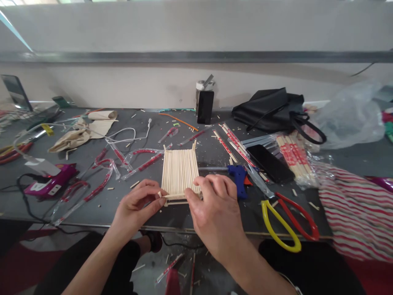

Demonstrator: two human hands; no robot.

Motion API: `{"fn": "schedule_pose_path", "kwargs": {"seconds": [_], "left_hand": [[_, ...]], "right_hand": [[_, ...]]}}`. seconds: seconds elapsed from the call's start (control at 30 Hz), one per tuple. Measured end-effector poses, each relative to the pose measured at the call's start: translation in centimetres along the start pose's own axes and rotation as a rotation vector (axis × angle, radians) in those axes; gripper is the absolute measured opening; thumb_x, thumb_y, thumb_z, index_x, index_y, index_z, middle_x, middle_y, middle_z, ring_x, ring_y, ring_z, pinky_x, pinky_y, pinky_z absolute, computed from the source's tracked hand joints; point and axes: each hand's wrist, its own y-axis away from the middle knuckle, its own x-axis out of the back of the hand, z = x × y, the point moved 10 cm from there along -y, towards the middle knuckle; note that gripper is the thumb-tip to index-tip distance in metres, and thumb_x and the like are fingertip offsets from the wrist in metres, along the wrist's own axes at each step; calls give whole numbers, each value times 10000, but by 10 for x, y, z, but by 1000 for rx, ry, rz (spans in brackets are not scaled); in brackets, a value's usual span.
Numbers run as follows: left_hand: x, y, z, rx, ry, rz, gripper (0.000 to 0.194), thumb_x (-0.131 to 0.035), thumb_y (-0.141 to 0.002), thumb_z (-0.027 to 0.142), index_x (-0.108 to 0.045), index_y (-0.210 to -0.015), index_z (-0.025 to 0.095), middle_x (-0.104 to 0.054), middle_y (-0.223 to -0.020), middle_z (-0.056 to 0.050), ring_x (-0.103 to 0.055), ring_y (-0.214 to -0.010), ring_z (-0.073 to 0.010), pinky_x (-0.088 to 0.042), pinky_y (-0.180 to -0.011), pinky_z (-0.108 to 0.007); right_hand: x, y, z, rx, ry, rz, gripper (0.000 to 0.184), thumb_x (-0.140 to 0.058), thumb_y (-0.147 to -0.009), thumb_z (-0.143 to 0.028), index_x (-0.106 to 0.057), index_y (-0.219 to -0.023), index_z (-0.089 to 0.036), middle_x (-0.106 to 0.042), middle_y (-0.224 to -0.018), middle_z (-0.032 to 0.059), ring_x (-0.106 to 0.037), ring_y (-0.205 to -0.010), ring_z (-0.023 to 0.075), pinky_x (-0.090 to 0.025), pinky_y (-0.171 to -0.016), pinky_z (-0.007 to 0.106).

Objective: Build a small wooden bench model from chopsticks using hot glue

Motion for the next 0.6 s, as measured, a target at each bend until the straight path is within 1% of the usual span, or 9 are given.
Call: {"fn": "schedule_pose_path", "kwargs": {"seconds": [0.1, 0.2, 0.27, 0.33, 0.43, 0.6], "left_hand": [[1, 0, 1, -1, -16, 8, 64, -656, -813, 200, -701, -858, 196, -540, -904, -33, -558, -767, -116, -475, -633, -236], [1, -1, 2, 3, -14, 8, 66, -653, -811, 196, -704, -853, 199, -542, -904, -35, -562, -773, -119, -471, -626, -233], [0, -2, 2, 3, -15, 1, 67, -649, -813, 195, -706, -847, 201, -542, -900, -35, -563, -770, -120, -470, -622, -234], [0, -2, 2, -5, -14, 0, 67, -649, -812, 196, -708, -843, 203, -546, -893, -34, -563, -765, -120, -467, -617, -233], [0, -3, 3, -25, -15, 7, 66, -653, -808, 194, -708, -842, 204, -552, -884, -33, -563, -761, -120, -463, -609, -230], [1, -2, 4, -46, -48, 24, 67, -651, -806, 180, -705, -840, 199, -550, -882, -28, -561, -744, -110, -455, -600, -220]], "right_hand": [[2, 1, 1, -14, -78, -1, 133, -604, -844, -159, -700, -901, -230, -673, -986, 57, -527, -941, 257, -378, -872, 450], [13, 3, 9, -37, -163, 40, 161, -593, -865, -182, -676, -999, -209, -662, -1014, 69, -540, -959, 254, -401, -882, 450], [22, 6, 18, -54, -190, 77, 226, -605, -857, -194, -645, -1079, -190, -634, -1065, 94, -539, -1002, 266, -409, -903, 467], [27, 9, 26, -63, -222, 83, 290, -611, -850, -195, -609, -1139, -175, -602, -1104, 112, -536, -1042, 273, -411, -932, 484], [22, 13, 32, -53, -280, 39, 321, -617, -844, -180, -582, -1163, -186, -569, -1139, 111, -526, -1082, 269, -418, -956, 482], [7, 15, 30, -29, -314, 11, 364, -618, -843, -150, -558, -1200, -195, -535, -1177, 115, -496, -1115, 271, -424, -963, 472]]}}
